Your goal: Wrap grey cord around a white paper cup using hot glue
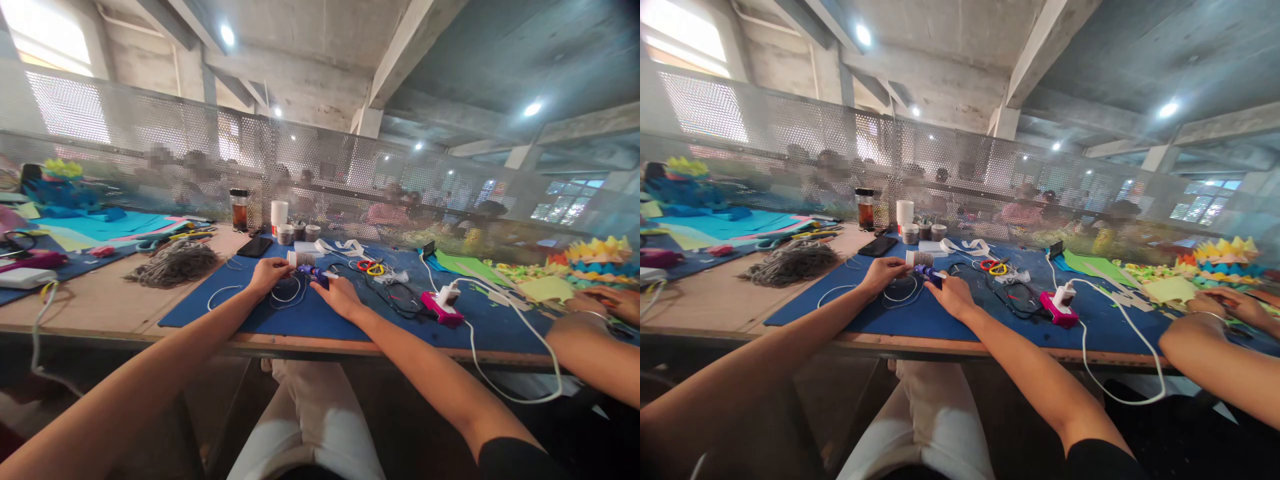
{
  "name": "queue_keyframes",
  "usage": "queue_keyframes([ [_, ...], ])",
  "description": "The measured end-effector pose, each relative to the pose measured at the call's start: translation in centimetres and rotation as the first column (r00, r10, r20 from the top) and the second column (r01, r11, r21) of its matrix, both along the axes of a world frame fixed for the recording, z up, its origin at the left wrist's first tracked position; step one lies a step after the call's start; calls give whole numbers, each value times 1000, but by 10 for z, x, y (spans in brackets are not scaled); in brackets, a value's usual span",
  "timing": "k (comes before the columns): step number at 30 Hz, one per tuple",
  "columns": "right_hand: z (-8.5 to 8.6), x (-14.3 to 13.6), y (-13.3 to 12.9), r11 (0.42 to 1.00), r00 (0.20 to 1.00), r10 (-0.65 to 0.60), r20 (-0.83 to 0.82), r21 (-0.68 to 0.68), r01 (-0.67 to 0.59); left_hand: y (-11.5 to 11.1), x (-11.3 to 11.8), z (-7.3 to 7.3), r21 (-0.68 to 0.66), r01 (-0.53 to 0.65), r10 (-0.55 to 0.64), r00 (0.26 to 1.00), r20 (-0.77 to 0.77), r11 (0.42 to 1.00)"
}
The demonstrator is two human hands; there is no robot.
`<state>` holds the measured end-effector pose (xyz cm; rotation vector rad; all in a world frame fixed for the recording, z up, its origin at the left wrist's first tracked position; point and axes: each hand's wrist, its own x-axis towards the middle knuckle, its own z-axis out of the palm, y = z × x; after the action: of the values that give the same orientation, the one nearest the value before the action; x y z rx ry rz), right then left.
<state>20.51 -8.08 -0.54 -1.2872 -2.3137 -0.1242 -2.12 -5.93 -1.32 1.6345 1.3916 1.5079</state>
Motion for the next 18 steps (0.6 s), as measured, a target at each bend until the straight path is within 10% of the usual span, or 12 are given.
queue_keyframes([
  [18,1,-2,0,998,997,-47,-53,30,49,-2,1,0,6,23,-23,999,-41,1000],
])
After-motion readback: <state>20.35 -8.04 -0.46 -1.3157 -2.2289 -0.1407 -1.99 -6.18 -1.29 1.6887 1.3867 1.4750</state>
